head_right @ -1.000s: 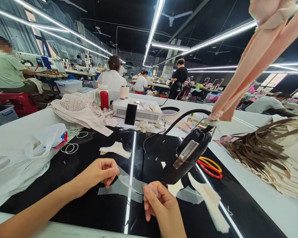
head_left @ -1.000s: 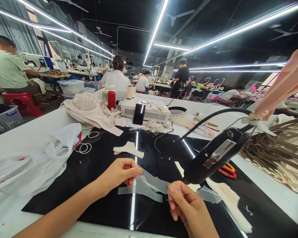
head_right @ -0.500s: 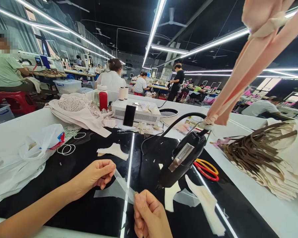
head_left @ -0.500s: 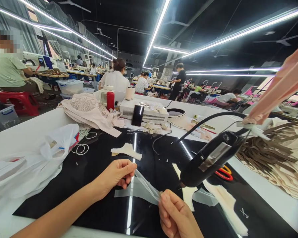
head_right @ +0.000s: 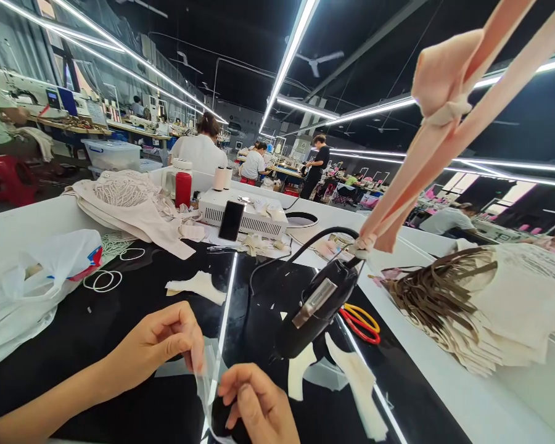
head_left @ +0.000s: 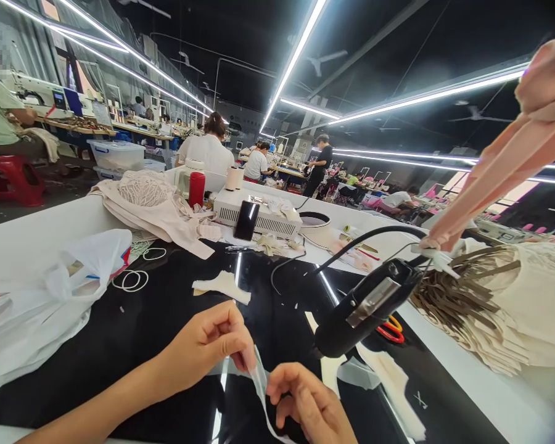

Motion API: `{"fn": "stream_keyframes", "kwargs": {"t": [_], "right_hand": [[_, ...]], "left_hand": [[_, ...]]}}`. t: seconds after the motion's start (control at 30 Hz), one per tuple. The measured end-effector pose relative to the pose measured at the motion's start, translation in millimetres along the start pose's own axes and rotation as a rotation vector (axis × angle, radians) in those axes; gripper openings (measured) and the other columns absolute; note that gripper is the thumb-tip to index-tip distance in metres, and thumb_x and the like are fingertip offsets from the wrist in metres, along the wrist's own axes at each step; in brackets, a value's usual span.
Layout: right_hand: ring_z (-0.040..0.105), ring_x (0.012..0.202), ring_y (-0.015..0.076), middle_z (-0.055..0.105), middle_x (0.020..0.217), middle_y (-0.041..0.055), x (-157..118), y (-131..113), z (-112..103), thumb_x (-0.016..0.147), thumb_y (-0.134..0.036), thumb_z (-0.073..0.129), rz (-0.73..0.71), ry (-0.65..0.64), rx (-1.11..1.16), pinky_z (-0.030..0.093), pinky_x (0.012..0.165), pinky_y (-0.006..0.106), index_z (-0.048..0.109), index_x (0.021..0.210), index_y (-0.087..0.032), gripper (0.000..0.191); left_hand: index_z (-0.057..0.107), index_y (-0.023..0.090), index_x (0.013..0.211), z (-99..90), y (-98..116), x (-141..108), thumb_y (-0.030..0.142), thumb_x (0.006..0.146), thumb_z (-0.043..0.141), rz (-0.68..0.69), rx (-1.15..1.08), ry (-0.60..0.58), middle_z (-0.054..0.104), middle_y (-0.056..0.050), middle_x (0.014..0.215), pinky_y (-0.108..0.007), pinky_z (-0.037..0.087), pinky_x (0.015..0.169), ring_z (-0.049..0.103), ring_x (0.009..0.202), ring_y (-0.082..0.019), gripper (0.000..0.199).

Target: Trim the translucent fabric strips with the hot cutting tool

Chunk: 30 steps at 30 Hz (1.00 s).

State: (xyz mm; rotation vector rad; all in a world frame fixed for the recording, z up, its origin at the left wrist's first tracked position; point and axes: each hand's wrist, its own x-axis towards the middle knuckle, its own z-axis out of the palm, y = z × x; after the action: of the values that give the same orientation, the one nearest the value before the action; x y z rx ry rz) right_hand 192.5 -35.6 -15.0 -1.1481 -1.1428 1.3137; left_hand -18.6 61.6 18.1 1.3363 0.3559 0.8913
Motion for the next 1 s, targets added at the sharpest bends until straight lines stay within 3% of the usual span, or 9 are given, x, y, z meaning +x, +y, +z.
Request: {"fn": "stream_keyframes", "kwargs": {"t": [0.1,0.3,0.47,0.63,0.73,0.87,1.0], "right_hand": [[0.061,0.084,0.0228,0.069,0.089,0.0120,1,-1,1,0.085,-0.080,0.063,0.043,0.033,0.096,0.052,0.068,0.031,0.081,0.098,-0.017,0.067],[0.061,0.076,0.0195,0.068,0.084,0.0087,6,5,17,0.074,-0.081,0.074,0.132,-0.060,0.222,0.051,0.073,0.032,0.079,0.093,-0.016,0.068],[0.053,0.066,0.0136,0.064,0.071,0.0019,14,-1,28,0.068,-0.062,0.091,0.105,0.091,0.313,0.046,0.068,0.027,0.077,0.082,-0.017,0.049],[0.054,0.070,0.0136,0.065,0.070,0.0005,13,-13,29,0.074,-0.060,0.088,-0.015,0.206,0.151,0.044,0.070,0.025,0.075,0.076,-0.019,0.043],[0.056,0.069,0.0147,0.066,0.070,0.0004,10,-20,28,0.081,-0.063,0.080,-0.076,0.224,-0.021,0.044,0.070,0.026,0.072,0.077,-0.020,0.044],[0.057,0.064,0.0136,0.066,0.067,-0.0009,8,-28,29,0.087,-0.064,0.074,-0.084,0.177,-0.122,0.043,0.065,0.025,0.069,0.079,-0.021,0.045],[0.058,0.056,0.0120,0.063,0.065,-0.0027,12,-29,30,0.088,-0.065,0.072,-0.061,0.109,-0.153,0.043,0.059,0.024,0.068,0.082,-0.020,0.045]], "left_hand": [[0.055,0.018,0.078,1.9,1,-5,0.050,0.095,0.075,0.045,0.021,-0.028,0.077,-0.005,0.078,-0.026,0.056,0.071,0.071,0.074,-0.016,0.041],[0.061,0.018,0.083,-0.3,-2,-8,0.052,0.097,0.071,0.067,0.099,-0.113,0.076,-0.006,0.083,-0.029,0.055,0.074,0.072,0.078,-0.018,0.038],[0.068,0.018,0.085,-2.0,2,-8,0.057,0.097,0.068,0.037,0.311,-0.123,0.077,-0.005,0.086,-0.028,0.054,0.073,0.071,0.078,-0.017,0.041],[0.063,0.018,0.083,-0.5,3,-8,0.058,0.096,0.068,0.006,0.294,-0.149,0.078,-0.005,0.086,-0.029,0.055,0.076,0.073,0.081,-0.018,0.043],[0.058,0.017,0.086,2.1,1,-6,0.065,0.095,0.066,-0.054,0.141,-0.125,0.076,-0.005,0.083,-0.028,0.056,0.072,0.073,0.076,-0.017,0.049],[0.055,0.018,0.100,4.3,-7,-1,0.070,0.090,0.068,-0.180,0.014,-0.029,0.072,-0.004,0.098,-0.025,0.057,0.059,0.074,0.068,-0.016,0.055],[0.058,0.018,0.108,5.4,-13,-1,0.072,0.084,0.074,-0.315,0.046,-0.096,0.071,-0.003,0.091,-0.022,0.052,0.053,0.070,0.061,-0.014,0.061]]}}
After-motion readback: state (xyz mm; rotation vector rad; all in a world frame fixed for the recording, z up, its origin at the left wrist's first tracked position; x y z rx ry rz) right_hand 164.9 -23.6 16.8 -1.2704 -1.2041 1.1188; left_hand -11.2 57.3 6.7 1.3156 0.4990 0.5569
